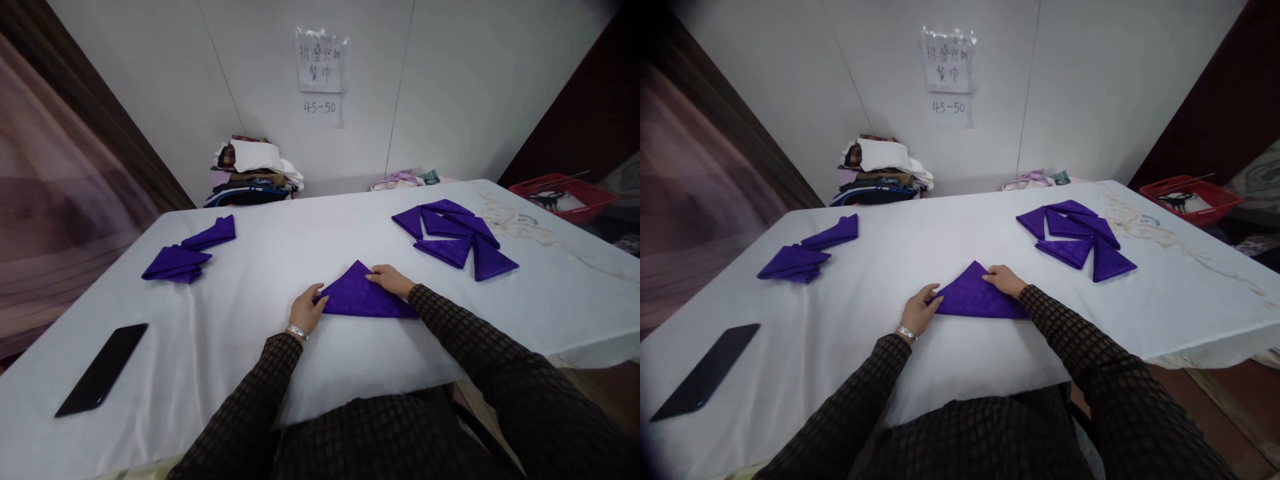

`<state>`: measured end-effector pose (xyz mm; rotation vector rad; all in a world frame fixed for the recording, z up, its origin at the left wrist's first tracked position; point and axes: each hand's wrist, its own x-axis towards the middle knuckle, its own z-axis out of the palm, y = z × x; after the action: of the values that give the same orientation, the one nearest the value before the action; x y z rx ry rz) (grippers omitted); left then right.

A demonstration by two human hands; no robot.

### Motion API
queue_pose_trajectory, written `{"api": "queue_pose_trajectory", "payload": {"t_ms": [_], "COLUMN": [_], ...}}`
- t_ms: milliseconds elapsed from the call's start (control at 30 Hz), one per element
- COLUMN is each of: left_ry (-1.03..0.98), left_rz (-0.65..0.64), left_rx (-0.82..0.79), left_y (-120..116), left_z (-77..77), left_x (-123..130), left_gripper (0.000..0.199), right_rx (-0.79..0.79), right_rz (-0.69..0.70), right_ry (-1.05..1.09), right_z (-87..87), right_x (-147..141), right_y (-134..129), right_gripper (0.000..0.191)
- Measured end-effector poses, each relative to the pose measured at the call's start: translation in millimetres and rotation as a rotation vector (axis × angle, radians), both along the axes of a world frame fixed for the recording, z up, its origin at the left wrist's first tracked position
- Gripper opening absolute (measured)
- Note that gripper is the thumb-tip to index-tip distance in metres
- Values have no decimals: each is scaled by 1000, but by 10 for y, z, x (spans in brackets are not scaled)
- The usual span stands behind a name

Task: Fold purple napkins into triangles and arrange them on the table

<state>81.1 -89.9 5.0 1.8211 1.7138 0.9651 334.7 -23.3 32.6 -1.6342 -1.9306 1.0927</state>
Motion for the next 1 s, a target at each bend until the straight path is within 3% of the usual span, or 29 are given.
{"api": "queue_pose_trajectory", "payload": {"t_ms": [400, 567, 867, 1000], "left_ry": [61, -78, -123, -13], "left_rz": [54, 42, 10, 8], "left_rx": [11, -18, 9, 57], "left_y": [33, -14, -42, -51], "left_z": [26, -21, -72, -72], "left_x": [-161, -286, -282, -265], "left_gripper": [36, 41, 32, 28], "right_rx": [97, 119, 172, 193], "right_rz": [-21, -37, -36, -19], "right_ry": [-323, -391, -483, -550], "right_z": [-13, -41, -35, -5], "right_x": [-76, -69, -71, -91], "right_y": [163, 162, 135, 90], "right_gripper": [14, 15, 18, 21]}}
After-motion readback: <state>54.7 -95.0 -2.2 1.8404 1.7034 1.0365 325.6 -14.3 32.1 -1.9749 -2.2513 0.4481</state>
